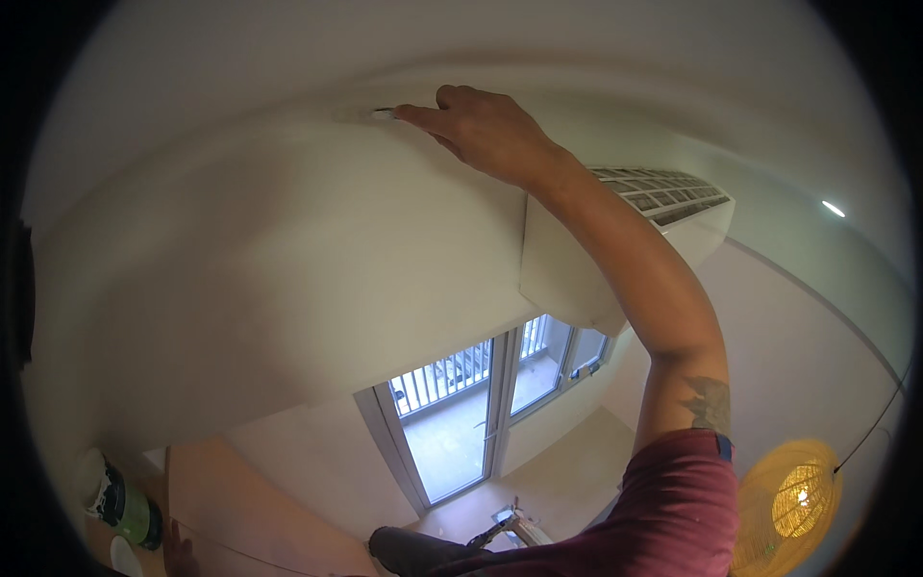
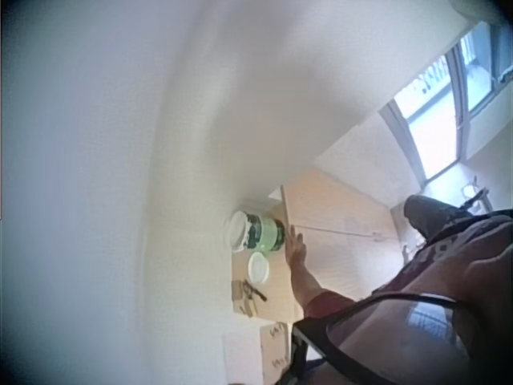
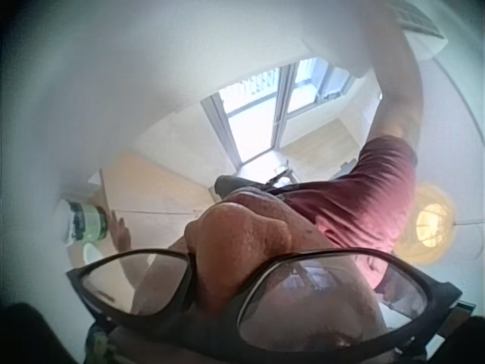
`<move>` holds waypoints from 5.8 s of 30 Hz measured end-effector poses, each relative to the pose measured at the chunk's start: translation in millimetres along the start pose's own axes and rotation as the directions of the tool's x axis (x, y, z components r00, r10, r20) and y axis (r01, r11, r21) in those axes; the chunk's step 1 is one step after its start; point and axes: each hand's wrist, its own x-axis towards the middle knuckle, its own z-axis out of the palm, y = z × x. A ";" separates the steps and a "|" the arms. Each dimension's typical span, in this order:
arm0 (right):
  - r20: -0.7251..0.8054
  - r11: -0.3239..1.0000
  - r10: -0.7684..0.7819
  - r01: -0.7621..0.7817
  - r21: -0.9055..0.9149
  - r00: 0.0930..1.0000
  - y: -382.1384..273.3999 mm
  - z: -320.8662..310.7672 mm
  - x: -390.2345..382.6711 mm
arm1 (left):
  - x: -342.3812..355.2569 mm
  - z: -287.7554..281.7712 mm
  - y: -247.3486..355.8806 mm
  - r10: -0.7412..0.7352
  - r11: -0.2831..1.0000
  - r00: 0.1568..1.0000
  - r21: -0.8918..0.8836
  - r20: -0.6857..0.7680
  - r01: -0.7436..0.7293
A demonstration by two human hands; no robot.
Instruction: The person paints the ceiling using a paintbrush, repeatedly dipping the brush into a paint can and applying paint to the ceiling surface. The person works on a ladder while another person is visible in the background.
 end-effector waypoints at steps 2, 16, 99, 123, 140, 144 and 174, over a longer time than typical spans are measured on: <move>0.049 0.999 0.032 -0.031 -0.034 0.998 2.2 5.1 2.3 | 1.5 16.2 -36.6 0.124 0.992 0.991 -0.021 -0.040 -0.125; 0.124 0.980 0.071 -0.046 -0.192 0.990 22.0 1.7 -1.7 | 6.6 20.3 -30.9 0.095 0.988 0.994 0.131 -0.057 -0.087; 0.128 0.918 0.198 -0.138 -0.372 0.972 78.6 10.8 -46.3 | 7.0 27.2 -63.3 0.028 0.999 1.000 -0.045 -0.012 -0.028; 0.149 0.896 0.280 -0.202 -0.396 0.948 96.8 9.4 -60.1 | 7.2 32.6 -61.9 0.118 0.931 0.993 0.351 -0.017 -0.105; 0.160 0.868 0.342 -0.246 -0.432 0.926 107.8 11.8 -68.3 | 10.0 37.1 -65.3 0.431 0.857 0.887 0.382 -0.168 -0.344; 0.175 0.861 0.355 -0.249 -0.443 0.918 109.3 11.0 -69.1 | 9.0 35.8 -55.2 0.380 0.884 0.911 0.354 -0.160 -0.306; 0.210 0.924 0.372 -0.383 0.016 0.904 37.3 -7.4 -8.9 | 4.0 36.4 -26.1 -0.111 0.977 0.992 0.176 -0.063 0.121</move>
